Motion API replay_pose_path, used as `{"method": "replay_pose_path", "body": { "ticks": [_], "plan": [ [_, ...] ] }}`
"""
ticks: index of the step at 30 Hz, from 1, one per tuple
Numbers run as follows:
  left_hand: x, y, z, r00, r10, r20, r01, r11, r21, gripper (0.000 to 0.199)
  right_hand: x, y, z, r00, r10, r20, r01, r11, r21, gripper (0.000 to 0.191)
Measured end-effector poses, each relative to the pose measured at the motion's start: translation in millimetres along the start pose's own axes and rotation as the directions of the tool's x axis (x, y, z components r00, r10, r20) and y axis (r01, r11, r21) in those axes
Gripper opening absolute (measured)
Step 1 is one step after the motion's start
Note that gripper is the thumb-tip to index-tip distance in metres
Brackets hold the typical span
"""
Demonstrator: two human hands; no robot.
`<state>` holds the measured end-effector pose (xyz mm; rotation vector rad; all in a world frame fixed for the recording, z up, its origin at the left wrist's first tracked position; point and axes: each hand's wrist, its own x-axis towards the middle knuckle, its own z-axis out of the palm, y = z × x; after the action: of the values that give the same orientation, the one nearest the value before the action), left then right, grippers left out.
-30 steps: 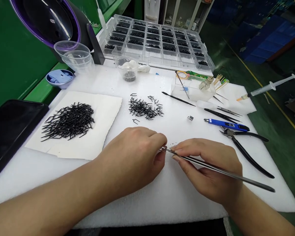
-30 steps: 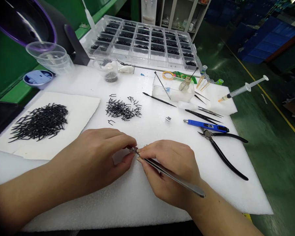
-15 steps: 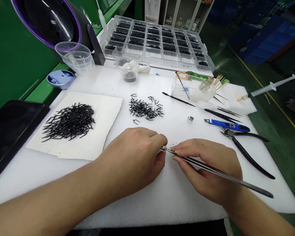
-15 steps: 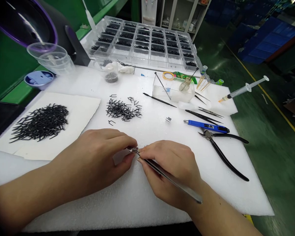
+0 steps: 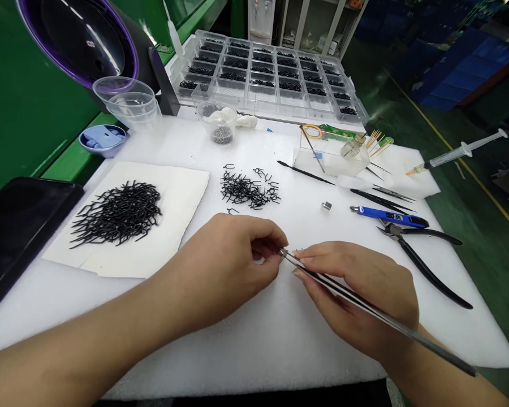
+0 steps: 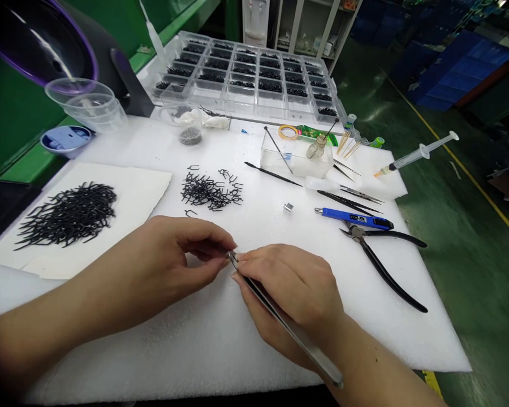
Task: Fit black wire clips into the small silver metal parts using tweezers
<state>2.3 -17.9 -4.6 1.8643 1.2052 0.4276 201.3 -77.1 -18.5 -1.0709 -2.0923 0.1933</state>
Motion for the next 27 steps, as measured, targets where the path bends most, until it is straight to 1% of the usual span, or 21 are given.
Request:
{"method": "replay_pose_path", "body": {
  "ticks": [2,4,7,10,12,14,16,18,19,21,22,27],
  "plan": [
    [2,-1,-0.3,0.998,-0.058,0.023,0.059,0.997,-0.056,0.014,-1,-1,0,1.000,-0.013,-0.011,0.013,1.000,-0.009,0.009],
    [3,-1,-0.3,0.996,-0.089,0.031,0.091,0.993,-0.075,0.013,-1,-1,1,0.999,-0.026,-0.027,0.026,1.000,-0.008,0.009],
    [3,-1,-0.5,0.994,-0.096,0.044,0.100,0.991,-0.084,0.013,0,-1,2,0.998,-0.040,-0.049,0.040,0.999,-0.009,0.010],
    [2,-1,-0.9,0.996,-0.080,0.046,0.084,0.993,-0.083,0.014,0,-1,0,1.000,-0.021,-0.011,0.021,1.000,0.008,0.012],
    [1,-1,-1.4,0.997,-0.069,0.043,0.072,0.995,-0.073,0.014,-1,0,-1,1.000,0.029,0.002,-0.029,0.999,0.035,0.015],
    [1,-2,-2.1,0.997,-0.067,0.043,0.069,0.995,-0.066,0.013,-3,4,-3,0.990,0.141,-0.029,-0.139,0.988,0.063,0.017],
    [1,-3,-3.3,0.996,-0.069,0.047,0.072,0.995,-0.066,0.013,-5,8,-4,0.958,0.284,-0.048,-0.280,0.957,0.079,0.017],
    [2,-4,-5.1,0.995,-0.073,0.063,0.077,0.995,-0.063,0.012,-6,13,-4,0.916,0.401,-0.007,-0.399,0.913,0.085,0.014],
    [3,-5,-6.3,0.995,-0.072,0.071,0.076,0.996,-0.055,0.012,-6,15,-4,0.900,0.435,0.020,-0.435,0.896,0.085,0.012],
    [3,-6,-8.7,0.994,-0.061,0.088,0.065,0.997,-0.037,0.014,-5,17,-3,0.883,0.468,0.047,-0.470,0.879,0.081,0.010],
    [3,-6,-9.9,0.994,-0.054,0.096,0.058,0.998,-0.032,0.016,-5,17,-3,0.882,0.469,0.050,-0.472,0.878,0.078,0.008],
    [0,-6,-13.5,0.990,-0.052,0.134,0.056,0.998,-0.024,0.023,-5,16,-2,0.902,0.428,0.064,-0.430,0.902,0.041,0.006]
  ]
}}
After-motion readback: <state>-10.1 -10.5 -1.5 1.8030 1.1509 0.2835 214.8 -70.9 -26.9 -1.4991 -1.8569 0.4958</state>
